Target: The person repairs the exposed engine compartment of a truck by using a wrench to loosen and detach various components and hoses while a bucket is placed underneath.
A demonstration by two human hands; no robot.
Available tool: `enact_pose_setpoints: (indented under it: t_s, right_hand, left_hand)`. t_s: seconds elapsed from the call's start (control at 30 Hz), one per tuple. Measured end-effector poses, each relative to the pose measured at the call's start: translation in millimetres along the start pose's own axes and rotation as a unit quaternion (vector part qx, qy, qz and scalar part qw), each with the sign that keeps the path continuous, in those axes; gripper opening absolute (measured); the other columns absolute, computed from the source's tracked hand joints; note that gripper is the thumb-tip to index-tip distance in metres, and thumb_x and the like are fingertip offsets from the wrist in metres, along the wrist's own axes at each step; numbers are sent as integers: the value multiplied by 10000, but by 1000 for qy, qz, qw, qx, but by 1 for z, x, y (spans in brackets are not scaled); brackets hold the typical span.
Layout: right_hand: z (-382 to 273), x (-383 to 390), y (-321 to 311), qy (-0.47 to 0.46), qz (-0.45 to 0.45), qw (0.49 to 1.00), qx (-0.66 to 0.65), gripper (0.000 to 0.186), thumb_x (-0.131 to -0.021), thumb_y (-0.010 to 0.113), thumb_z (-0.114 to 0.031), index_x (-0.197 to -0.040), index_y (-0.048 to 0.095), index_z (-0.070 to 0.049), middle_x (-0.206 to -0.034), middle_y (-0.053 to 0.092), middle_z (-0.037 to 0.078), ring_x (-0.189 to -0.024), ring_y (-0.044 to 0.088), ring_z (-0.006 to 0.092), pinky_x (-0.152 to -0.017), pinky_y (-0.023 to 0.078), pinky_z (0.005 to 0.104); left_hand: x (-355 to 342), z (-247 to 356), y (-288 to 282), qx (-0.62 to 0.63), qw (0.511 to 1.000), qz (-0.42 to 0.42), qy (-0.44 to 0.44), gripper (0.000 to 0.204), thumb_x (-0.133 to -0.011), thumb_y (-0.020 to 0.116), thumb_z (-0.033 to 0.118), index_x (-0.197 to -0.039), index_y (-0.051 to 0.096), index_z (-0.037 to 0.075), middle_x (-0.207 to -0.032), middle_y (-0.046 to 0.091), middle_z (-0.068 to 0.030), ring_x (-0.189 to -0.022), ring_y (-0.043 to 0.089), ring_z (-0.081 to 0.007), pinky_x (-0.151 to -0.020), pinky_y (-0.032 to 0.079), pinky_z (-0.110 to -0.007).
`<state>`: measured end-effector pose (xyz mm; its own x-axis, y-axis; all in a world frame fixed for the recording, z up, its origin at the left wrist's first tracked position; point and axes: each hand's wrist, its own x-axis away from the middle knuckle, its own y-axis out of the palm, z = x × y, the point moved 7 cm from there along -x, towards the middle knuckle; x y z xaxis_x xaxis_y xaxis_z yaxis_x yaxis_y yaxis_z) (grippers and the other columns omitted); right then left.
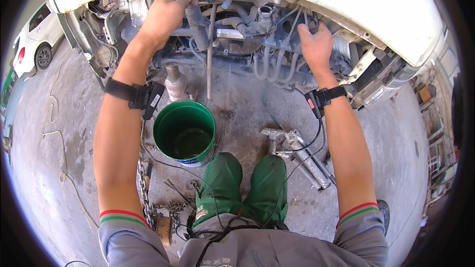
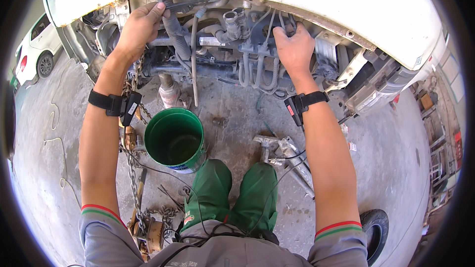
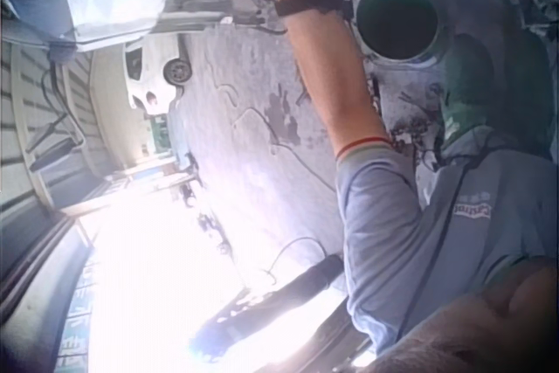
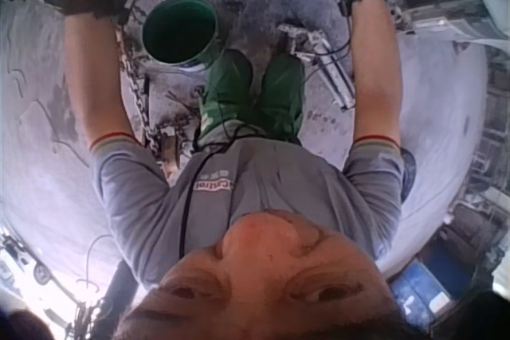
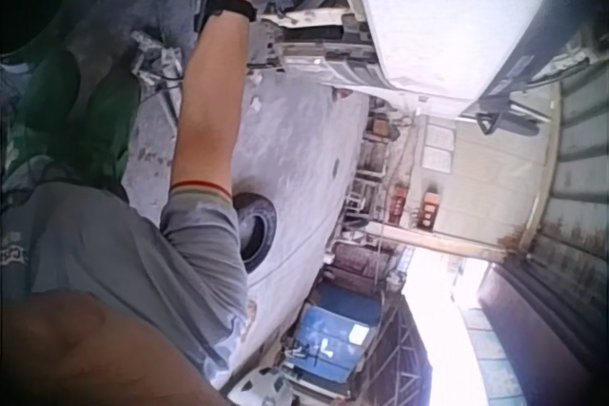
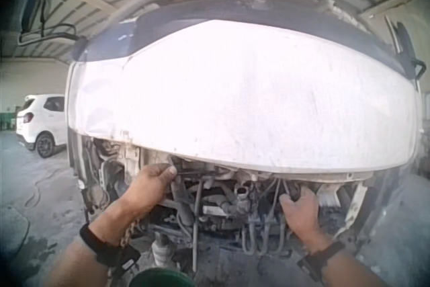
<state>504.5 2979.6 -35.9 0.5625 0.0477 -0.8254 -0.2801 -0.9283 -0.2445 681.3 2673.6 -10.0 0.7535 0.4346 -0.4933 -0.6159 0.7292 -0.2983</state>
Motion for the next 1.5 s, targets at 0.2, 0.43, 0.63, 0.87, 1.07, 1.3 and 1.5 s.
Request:
enact_pose_setpoints:
  t_s: [0.2, 0.43, 0.63, 0.87, 1.07, 1.3, 1.5]
  right_hand:
    - [0, -1, 1, 7, 0, 1000, 1, 329, -774, 676, -254, -823, 614, 65, -691, 631, 152, -630, 570, 228, -655, 492, 366]
    - [1, 1, -1, 18, 2, 1000, -5, 344, -765, 681, -273, -818, 619, 61, -713, 653, 199, -682, 620, 329, -697, 513, 402]
    - [5, -1, 2, -2, 11, 1000, 18, 352, -774, 686, -274, -834, 621, 66, -708, 654, 165, -640, 598, 252, -665, 499, 372]
    - [-6, 0, 1, 25, -8, 1000, -2, 360, -759, 664, -280, -815, 619, 73, -728, 660, 259, -713, 660, 433, -730, 533, 440]
    - [-6, -1, -4, 31, -28, 999, 20, 362, -765, 670, -278, -834, 629, 74, -739, 669, 256, -729, 672, 419, -738, 536, 431]
    - [3, 1, -4, 44, -38, 998, -16, 350, -780, 692, -276, -874, 637, 57, -762, 680, 186, -708, 654, 285, -711, 513, 370]
    - [-5, 0, 2, 30, -30, 998, -37, 366, -780, 685, -270, -888, 624, 75, -779, 684, 212, -730, 669, 309, -735, 521, 384]
  left_hand:
    - [9, 3, 4, 64, 997, 8, -48, 322, -1037, 520, 309, -921, 608, 22, -588, 331, 90, -487, 253, -36, -440, 213, -226]
    - [63, 26, 46, 217, 970, 54, -93, 289, -1036, 507, 261, -952, 580, -6, -695, 489, 20, -477, 370, -56, -392, 283, -230]
    - [76, 43, 75, 208, 972, 100, -35, 298, -1060, 422, 218, -986, 575, -28, -752, 597, -52, -486, 423, -77, -405, 346, -244]
    - [77, 72, 102, 250, 953, 168, 36, 352, -1037, 348, 169, -887, 578, -52, -681, 591, -81, -483, 454, -117, -440, 388, -261]
    - [75, 66, 82, 344, 926, 145, -58, 317, -990, 403, 134, -822, 601, -47, -621, 531, -57, -504, 434, -112, -446, 363, -275]
    - [71, 46, 68, 334, 930, 150, -18, 216, -1025, 473, 165, -905, 561, 8, -744, 549, -30, -503, 394, -97, -451, 330, -258]
    - [13, -10, 21, 407, 891, 181, -83, 139, -1042, 464, 142, -970, 507, 32, -770, 548, -66, -591, 418, -111, -523, 355, -256]
